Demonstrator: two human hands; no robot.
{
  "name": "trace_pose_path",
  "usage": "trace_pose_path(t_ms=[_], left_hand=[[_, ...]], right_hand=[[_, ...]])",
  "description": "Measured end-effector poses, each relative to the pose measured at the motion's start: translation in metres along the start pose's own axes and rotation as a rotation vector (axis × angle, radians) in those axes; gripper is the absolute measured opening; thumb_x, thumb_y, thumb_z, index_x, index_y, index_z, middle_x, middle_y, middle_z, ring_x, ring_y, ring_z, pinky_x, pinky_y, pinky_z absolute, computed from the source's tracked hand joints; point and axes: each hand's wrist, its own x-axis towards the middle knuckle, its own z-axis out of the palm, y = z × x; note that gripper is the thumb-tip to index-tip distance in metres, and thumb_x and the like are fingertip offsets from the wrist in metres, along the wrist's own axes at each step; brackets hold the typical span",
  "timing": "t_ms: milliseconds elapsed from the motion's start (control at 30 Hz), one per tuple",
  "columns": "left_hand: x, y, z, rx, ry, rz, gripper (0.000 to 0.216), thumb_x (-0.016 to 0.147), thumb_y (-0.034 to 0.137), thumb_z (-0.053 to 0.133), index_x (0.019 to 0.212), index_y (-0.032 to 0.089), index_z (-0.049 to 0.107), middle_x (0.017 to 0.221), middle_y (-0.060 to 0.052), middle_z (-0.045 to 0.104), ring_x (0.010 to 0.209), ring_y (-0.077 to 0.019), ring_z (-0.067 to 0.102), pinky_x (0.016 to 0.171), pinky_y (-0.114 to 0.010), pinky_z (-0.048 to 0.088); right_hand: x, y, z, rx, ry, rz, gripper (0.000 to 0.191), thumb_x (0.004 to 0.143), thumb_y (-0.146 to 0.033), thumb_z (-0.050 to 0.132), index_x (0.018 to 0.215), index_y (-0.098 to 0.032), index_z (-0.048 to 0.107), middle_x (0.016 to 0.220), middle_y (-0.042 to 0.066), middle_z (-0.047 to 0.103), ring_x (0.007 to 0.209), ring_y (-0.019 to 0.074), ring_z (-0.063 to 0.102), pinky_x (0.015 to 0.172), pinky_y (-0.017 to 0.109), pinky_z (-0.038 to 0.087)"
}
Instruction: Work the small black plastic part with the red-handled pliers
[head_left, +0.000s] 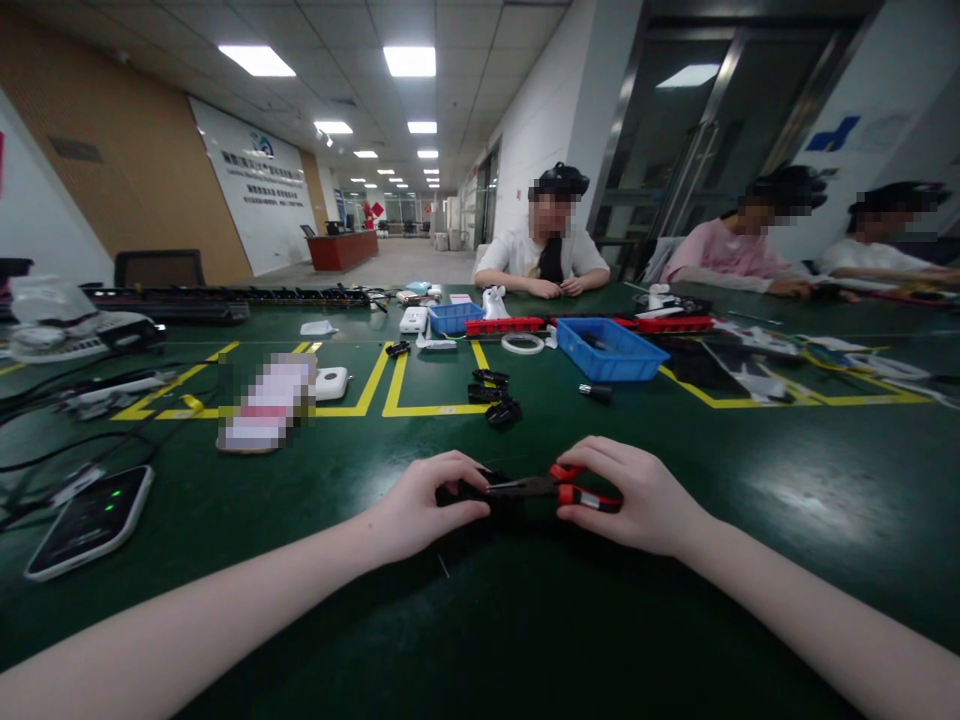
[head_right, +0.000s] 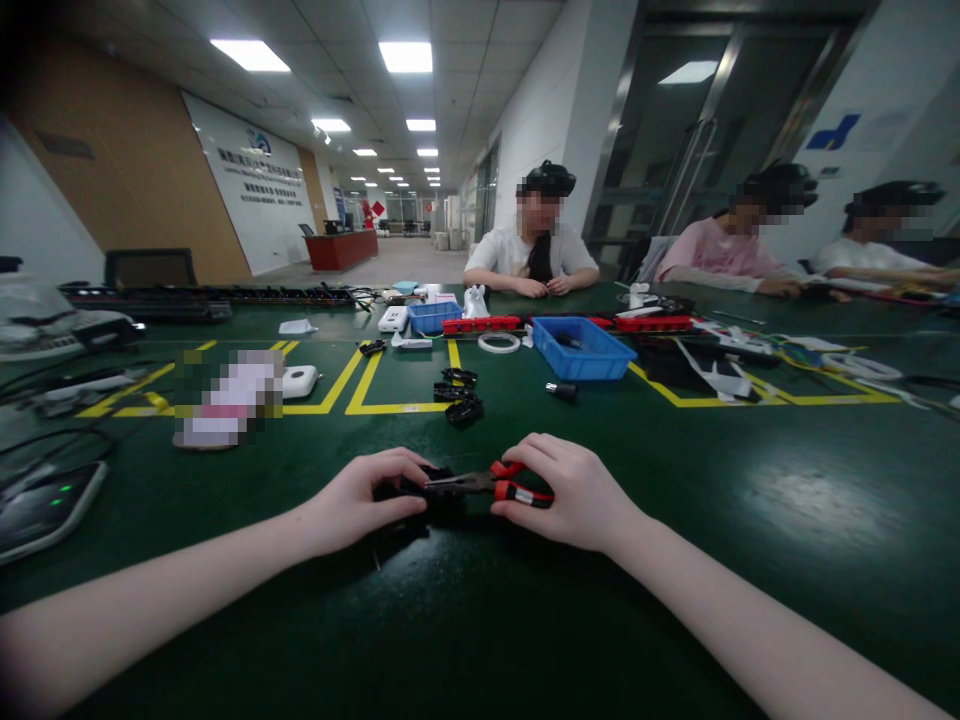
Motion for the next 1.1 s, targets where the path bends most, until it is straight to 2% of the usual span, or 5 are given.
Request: trace_pose_path(t_ms=[400,567,767,900,1100], left_hand=[[0.001,-0.005,0.001,-0.018,0.006,-0.012,0.014,0.086,0.021,0.069,0.098,0.016,0.069,0.118,-0.008,0.067,0.101,-0.0215,0.064,0.087,-0.034,0.051],[0.000,-0.008,0.001,-0.011,0.003,-0.061,0.036,0.085,0.023,0.070,0.120,0.020,0.063,0.111,-0.005,0.069,0.092,-0.0205,0.064,0.084,-0.036,0.052],[-0.001,-0.012,0.002,-0.027,-0.013,-0.065,0.052,0.083,0.022,0.071,0.132,0.021,0.055,0.125,-0.008,0.064,0.105,-0.0232,0.063,0.093,-0.040,0.050],[0.000,-0.011,0.001,0.052,-0.002,-0.004,0.055,0.080,0.022,0.074,0.132,0.021,0.058,0.124,-0.008,0.063,0.112,-0.0248,0.060,0.099,-0.041,0.048],[-0.001,-0.003,0.004,0.105,-0.005,0.028,0.045,0.079,0.022,0.075,0.122,0.020,0.063,0.115,-0.007,0.064,0.106,-0.0242,0.062,0.094,-0.039,0.050]], right_hand=[[0.000,-0.007,0.007,0.053,0.023,0.044,0.032,0.085,-0.043,0.068,0.107,-0.021,0.063,0.098,0.008,0.068,0.085,0.0221,0.067,0.071,0.035,0.055],[-0.001,-0.009,0.005,0.033,0.015,0.038,0.039,0.084,-0.045,0.069,0.115,-0.021,0.064,0.102,0.009,0.068,0.086,0.0225,0.068,0.070,0.035,0.057],[0.001,-0.018,0.003,0.001,0.004,0.021,0.051,0.078,-0.042,0.076,0.123,-0.022,0.062,0.114,0.011,0.068,0.096,0.0255,0.068,0.079,0.039,0.059],[0.004,-0.024,0.004,-0.006,-0.006,0.015,0.043,0.080,-0.041,0.074,0.116,-0.020,0.064,0.103,0.010,0.070,0.088,0.0240,0.067,0.073,0.038,0.057],[0.006,-0.031,0.003,0.008,-0.040,0.052,0.038,0.080,-0.042,0.074,0.110,-0.021,0.065,0.098,0.008,0.069,0.084,0.0225,0.065,0.069,0.035,0.054]])
